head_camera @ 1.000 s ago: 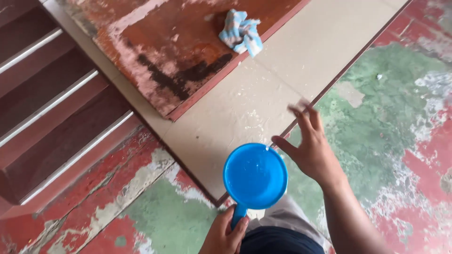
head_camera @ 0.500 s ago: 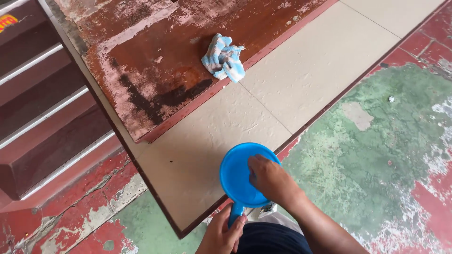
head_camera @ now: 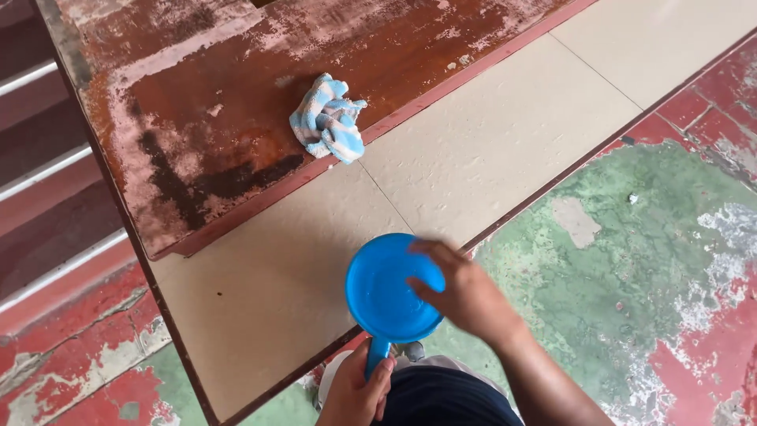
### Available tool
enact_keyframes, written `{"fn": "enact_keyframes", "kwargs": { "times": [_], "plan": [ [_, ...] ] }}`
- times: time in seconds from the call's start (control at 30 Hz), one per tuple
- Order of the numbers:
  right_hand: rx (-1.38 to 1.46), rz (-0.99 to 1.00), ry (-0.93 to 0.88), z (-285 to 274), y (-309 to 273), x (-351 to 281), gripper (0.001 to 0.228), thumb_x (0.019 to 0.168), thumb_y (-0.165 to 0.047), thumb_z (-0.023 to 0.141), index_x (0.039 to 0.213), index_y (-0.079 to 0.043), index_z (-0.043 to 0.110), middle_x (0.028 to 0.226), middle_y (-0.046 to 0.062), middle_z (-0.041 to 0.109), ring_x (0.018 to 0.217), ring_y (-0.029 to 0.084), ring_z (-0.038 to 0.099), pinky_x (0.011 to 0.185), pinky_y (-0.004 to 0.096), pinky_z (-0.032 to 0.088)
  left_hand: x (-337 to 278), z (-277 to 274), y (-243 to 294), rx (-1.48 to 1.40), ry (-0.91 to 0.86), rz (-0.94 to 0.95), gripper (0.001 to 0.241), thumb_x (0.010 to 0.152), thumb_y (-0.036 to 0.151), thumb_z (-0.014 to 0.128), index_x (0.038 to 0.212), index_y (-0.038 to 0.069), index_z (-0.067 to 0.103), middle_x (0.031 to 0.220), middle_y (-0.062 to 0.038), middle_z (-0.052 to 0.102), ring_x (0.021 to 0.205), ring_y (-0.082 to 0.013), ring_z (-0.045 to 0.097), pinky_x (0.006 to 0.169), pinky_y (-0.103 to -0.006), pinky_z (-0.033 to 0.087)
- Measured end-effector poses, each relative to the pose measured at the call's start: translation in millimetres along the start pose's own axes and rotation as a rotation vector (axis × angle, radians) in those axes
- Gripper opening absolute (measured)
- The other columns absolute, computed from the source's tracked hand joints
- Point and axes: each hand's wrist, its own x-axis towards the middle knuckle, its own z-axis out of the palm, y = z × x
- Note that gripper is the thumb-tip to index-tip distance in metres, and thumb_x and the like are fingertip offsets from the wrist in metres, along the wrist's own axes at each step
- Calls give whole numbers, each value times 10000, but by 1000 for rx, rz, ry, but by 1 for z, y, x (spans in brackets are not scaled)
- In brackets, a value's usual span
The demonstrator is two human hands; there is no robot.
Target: Wiping a countertop with a damp cloth and water from a dipper.
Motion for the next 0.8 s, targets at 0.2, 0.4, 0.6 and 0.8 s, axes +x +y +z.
{"fn": "enact_keyframes", "kwargs": {
  "times": [0.2, 0.4, 0.6, 0.8],
  "plan": [
    [-88, -123, -237, 47, 26, 8, 484, 771, -181, 774, 1204, -23, 625, 1146, 216, 663, 1061, 404, 653, 884, 481, 527, 2, 24, 21, 69, 20, -19, 153, 1005, 197, 596, 1076, 62, 592, 592, -11, 500, 424, -89, 482, 412, -265, 392],
    [530, 216, -258, 19, 6, 26, 203, 889, -151, 775, 918, 2, 644, 1004, 139, 703, 954, 314, 750, 944, 386, 668, -5, 15, -4, -71, 116, -79, 150, 1019, 162, 571, 1089, 34, 608, 624, -11, 519, 415, -89, 469, 399, -264, 376],
    [303, -440, -13, -11, -56, 56, 466, 785, -156, 848, 1209, -12, 719, 1454, 237, 590, 1365, 435, 543, 1048, 464, 491, -33, 2, 5, -189, 298, -131, 213, 992, 150, 565, 1194, 91, 595, 612, -18, 502, 402, -101, 455, 391, -274, 369],
    [310, -248, -315, 75, -86, 47, 469, 809, -219, 812, 1221, -33, 688, 1262, 174, 685, 1137, 353, 673, 941, 435, 540, -64, -28, -9, -183, 425, -180, 216, 998, 164, 589, 1191, 69, 607, 596, -22, 503, 402, -106, 464, 393, -280, 379]
  ]
}}
